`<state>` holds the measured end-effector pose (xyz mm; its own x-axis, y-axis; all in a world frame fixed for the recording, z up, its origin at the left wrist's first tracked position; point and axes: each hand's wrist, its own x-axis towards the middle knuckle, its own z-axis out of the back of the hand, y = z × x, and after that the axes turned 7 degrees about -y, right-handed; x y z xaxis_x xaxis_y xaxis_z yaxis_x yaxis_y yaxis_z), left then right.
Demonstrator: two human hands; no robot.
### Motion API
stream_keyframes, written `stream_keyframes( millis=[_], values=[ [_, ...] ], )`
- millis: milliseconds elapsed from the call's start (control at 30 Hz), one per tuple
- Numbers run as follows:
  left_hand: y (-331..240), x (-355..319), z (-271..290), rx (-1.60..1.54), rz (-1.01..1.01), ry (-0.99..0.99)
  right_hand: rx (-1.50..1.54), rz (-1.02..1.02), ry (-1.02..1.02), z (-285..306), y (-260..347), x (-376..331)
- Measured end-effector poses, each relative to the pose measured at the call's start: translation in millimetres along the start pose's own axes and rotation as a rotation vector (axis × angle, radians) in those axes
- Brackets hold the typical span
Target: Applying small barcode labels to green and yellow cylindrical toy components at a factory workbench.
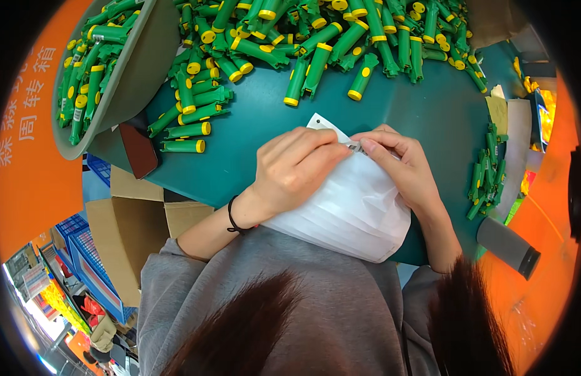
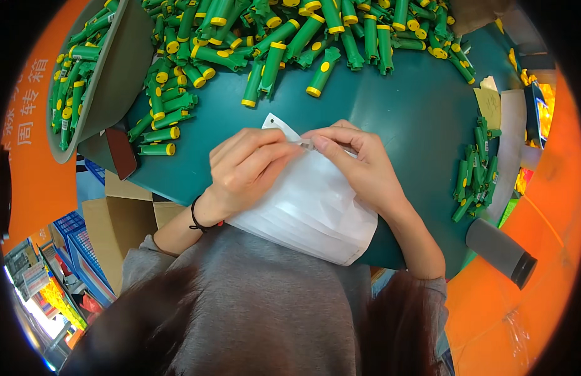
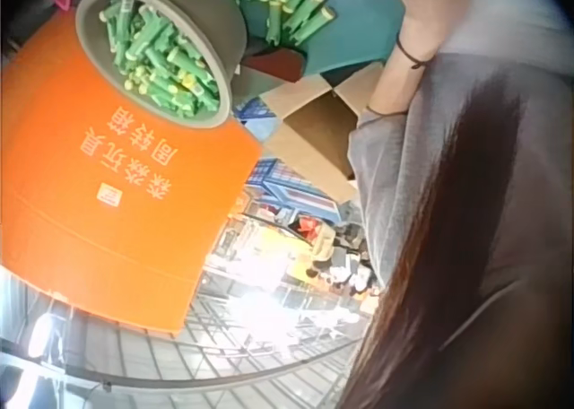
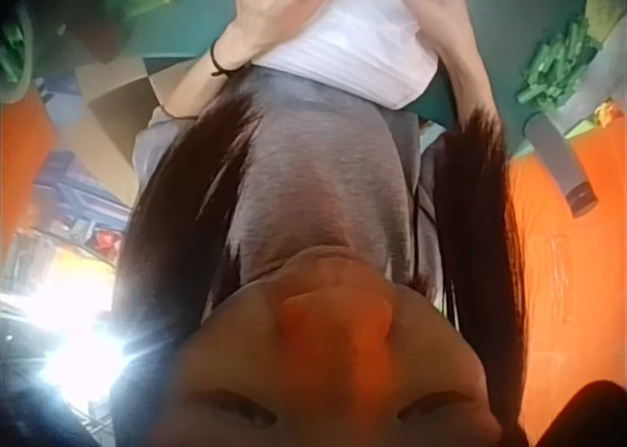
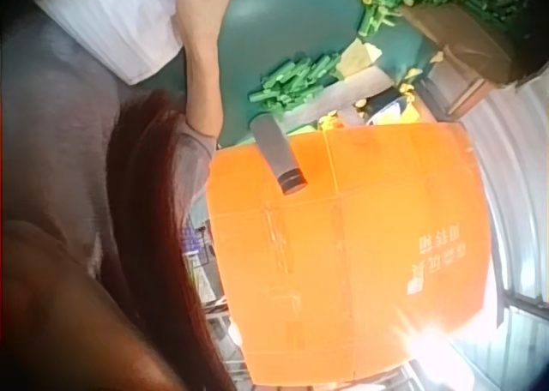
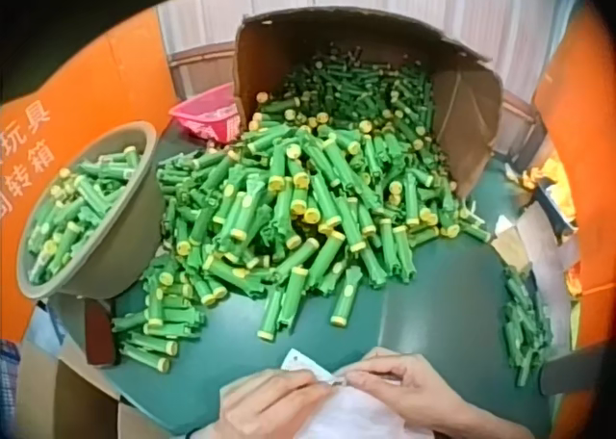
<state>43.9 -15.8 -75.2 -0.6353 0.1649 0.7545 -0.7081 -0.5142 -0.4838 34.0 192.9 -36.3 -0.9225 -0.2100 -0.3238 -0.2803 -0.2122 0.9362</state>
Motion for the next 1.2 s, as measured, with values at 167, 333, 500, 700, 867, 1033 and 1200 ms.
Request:
stream_keyframes(
  millis=[167,333,500,700,867,1033,1200],
  values=[
    [1,0,-1,-0.136,0.247,0.033,-0.044,0.015,-0.008,-2,-1,7],
    [5,0,0,-0.153,0.305,0.036,-0.092,0.03,0.004,-4,1,14],
    [4,2,3,-0.231,0.442,0.114,-0.48,0.406,-0.122,7,6,33],
    [15,-7,2,-0.478,0.761,0.08,-1.233,0.954,-0.024,26,17,72],
    [12,-3,2,-0.497,0.84,0.086,-0.711,0.864,-0.222,27,21,45],
    [-5,18,19,-0.695,0.873,-0.027,0.347,0.262,-0.212,3,-2,-8],
    [-32,39,21,-0.413,0.456,0.006,0.366,0.359,-0.245,-11,-18,-29]
  ],
)
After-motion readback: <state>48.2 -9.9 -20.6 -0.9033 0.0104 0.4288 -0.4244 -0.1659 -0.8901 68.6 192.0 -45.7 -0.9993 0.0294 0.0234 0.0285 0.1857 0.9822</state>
